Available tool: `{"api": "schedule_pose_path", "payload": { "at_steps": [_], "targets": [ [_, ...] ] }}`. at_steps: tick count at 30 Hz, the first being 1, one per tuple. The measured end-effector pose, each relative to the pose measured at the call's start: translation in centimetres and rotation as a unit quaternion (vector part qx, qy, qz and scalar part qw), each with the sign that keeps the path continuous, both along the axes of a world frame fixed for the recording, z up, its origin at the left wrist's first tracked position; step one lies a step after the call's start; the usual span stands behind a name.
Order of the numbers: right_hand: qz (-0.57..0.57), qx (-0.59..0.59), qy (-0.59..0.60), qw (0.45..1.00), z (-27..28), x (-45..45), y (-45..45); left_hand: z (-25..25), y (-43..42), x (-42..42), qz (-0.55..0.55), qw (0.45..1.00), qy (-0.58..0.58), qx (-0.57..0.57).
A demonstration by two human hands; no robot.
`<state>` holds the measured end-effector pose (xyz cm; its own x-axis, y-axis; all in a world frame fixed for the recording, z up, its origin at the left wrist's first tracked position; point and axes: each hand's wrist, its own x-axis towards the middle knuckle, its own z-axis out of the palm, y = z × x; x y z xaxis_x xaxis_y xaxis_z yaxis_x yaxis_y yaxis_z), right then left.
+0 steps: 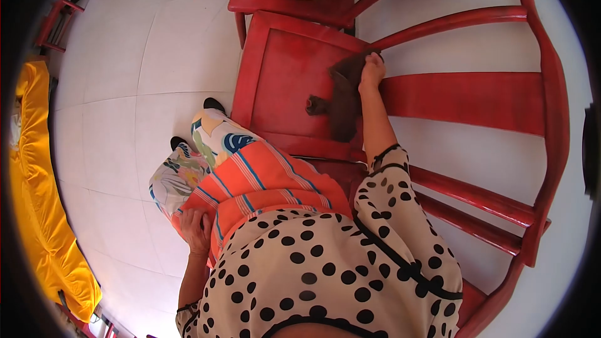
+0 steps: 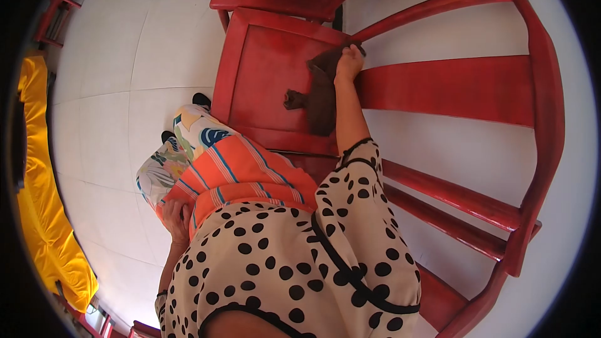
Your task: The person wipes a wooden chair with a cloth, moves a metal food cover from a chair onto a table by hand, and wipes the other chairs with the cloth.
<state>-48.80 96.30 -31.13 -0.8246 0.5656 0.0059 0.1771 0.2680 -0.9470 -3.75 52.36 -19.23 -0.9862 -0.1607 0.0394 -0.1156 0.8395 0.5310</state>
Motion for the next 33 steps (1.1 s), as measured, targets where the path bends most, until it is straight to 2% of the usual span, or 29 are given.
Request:
{"api": "schedule_pose_path", "payload": {
  "at_steps": [1,3,5,8,11,14,17,23,26,29,33],
  "targets": [
    [0.053,0.110,-0.058,0.991,-2.1,-0.7,0.6,0.0,0.0,0.0,0.001,1.000,-0.004,0.000],
    [0.119,0.313,-0.131,0.933,-3.3,-0.7,0.6,0.2,0.1,0.0,0.000,1.000,-0.009,-0.004],
    [0.143,0.493,-0.158,0.844,-2.7,0.6,-1.0,0.5,0.2,-0.4,-0.004,1.000,-0.007,-0.014],
    [0.152,0.535,-0.193,0.809,-1.5,1.2,-1.7,0.4,0.0,-0.4,-0.010,1.000,-0.020,-0.017],
    [0.178,0.611,-0.154,0.756,-0.4,1.2,-1.3,-0.1,-0.2,-0.2,-0.017,1.000,-0.018,-0.015],
    [0.204,0.641,-0.172,0.720,-1.0,-0.4,-0.3,-0.2,-0.3,0.0,-0.020,1.000,-0.012,-0.018],
    [0.186,0.612,-0.247,0.728,-0.2,-0.9,-0.2,-0.4,-0.3,0.2,-0.011,1.000,-0.008,-0.013],
    [0.125,0.559,-0.222,0.789,0.3,-0.3,-0.8,-0.6,-0.4,0.5,-0.016,1.000,0.004,-0.025],
    [0.092,0.567,-0.216,0.790,-1.4,-0.6,-0.6,-0.9,-0.5,0.6,-0.010,1.000,0.014,-0.020],
    [0.167,0.548,-0.281,0.770,1.1,-1.2,-0.7,-1.1,-0.5,0.8,-0.008,1.000,-0.003,-0.027],
    [0.183,0.552,-0.283,0.763,1.2,-2.4,0.2,-0.9,-0.4,0.6,-0.003,1.000,0.004,-0.031]
  ]
}}
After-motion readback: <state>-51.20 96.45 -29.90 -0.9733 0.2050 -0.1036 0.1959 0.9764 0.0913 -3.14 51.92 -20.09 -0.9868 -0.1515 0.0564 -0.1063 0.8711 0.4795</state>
